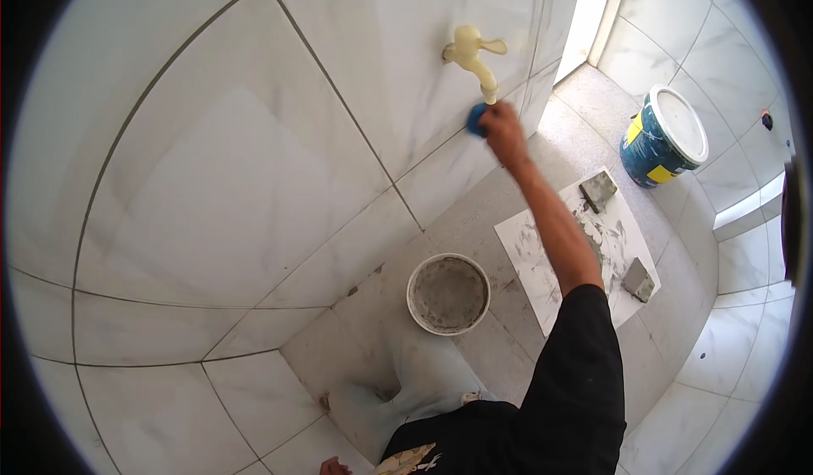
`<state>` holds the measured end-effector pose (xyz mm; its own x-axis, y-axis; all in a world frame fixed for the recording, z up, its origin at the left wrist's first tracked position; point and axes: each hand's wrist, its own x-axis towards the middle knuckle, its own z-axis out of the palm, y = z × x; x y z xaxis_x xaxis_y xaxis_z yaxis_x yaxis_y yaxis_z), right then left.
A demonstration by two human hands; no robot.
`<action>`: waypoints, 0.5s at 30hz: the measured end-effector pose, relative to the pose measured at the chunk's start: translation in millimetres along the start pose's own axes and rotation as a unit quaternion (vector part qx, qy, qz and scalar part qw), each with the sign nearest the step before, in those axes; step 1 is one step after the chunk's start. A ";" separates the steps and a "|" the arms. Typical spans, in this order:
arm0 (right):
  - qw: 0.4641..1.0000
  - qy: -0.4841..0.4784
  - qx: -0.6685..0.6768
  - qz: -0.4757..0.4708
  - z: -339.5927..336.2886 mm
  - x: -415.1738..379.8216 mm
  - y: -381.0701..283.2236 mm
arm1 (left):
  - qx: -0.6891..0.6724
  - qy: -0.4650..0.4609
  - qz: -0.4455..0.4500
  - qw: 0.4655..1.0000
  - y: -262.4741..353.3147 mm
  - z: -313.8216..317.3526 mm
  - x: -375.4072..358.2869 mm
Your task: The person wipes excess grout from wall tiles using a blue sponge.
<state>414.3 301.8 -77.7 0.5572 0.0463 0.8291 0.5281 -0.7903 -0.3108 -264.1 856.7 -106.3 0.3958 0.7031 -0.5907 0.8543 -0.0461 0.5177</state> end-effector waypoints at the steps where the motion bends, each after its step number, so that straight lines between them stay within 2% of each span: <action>1: 0.997 0.000 -0.031 0.065 -4.6 3.7 31.9 | 0.012 -0.005 -0.021 1.000 -9.1 3.7 -1.4; 3: 0.969 0.051 -0.110 0.213 -14.5 3.0 88.9 | 0.028 -0.006 -0.051 0.998 -22.8 -0.7 -16.6; 4: 0.937 0.099 -0.156 0.295 -19.9 10.3 102.7 | 0.054 -0.031 -0.026 0.998 -19.6 3.3 -22.4; 6: 0.906 0.196 -0.089 0.364 -20.2 21.9 117.9 | 0.076 -0.049 -0.002 0.996 -21.6 3.8 -25.0; 7: 0.866 0.250 0.046 0.430 -12.0 21.9 110.6 | 0.043 -0.022 -0.001 0.999 -27.2 7.9 -24.2; 8: 0.821 0.243 0.105 0.506 6.0 14.2 114.0 | 0.008 0.003 0.000 1.000 -32.8 12.8 -26.5; 9: 0.830 0.238 0.131 0.488 28.8 2.3 100.5 | -0.033 0.011 -0.001 0.999 -26.5 16.8 -30.1; 10: 0.832 0.223 0.122 0.493 26.8 7.1 36.0 | -0.073 0.018 -0.001 0.997 -16.7 19.2 -31.3; 11: 0.885 0.181 0.085 0.421 53.7 -17.3 23.1 | -0.093 0.017 0.057 0.994 -34.9 22.1 -6.1; 12: 0.882 0.142 0.087 0.442 65.4 -29.4 -27.7 | -0.112 0.018 0.117 0.987 -36.4 26.8 9.2; 13: 0.913 0.122 0.103 0.376 73.4 -48.4 -75.7 | -0.120 0.008 0.130 0.984 -40.4 26.7 18.0; 14: 0.915 0.015 0.158 0.372 82.6 -75.9 -110.1 | -0.125 -0.003 0.142 0.982 -20.3 27.6 18.8; 15: 0.880 -0.124 0.293 0.352 71.3 -96.4 -145.0 | -0.125 -0.007 0.142 0.982 -4.7 30.2 19.5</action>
<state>329.7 455.5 -145.7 0.9632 -0.1394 0.2298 0.1945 -0.2282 -0.9540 -250.2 849.2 -138.9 0.6122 0.6778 -0.4072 0.5994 -0.0619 0.7981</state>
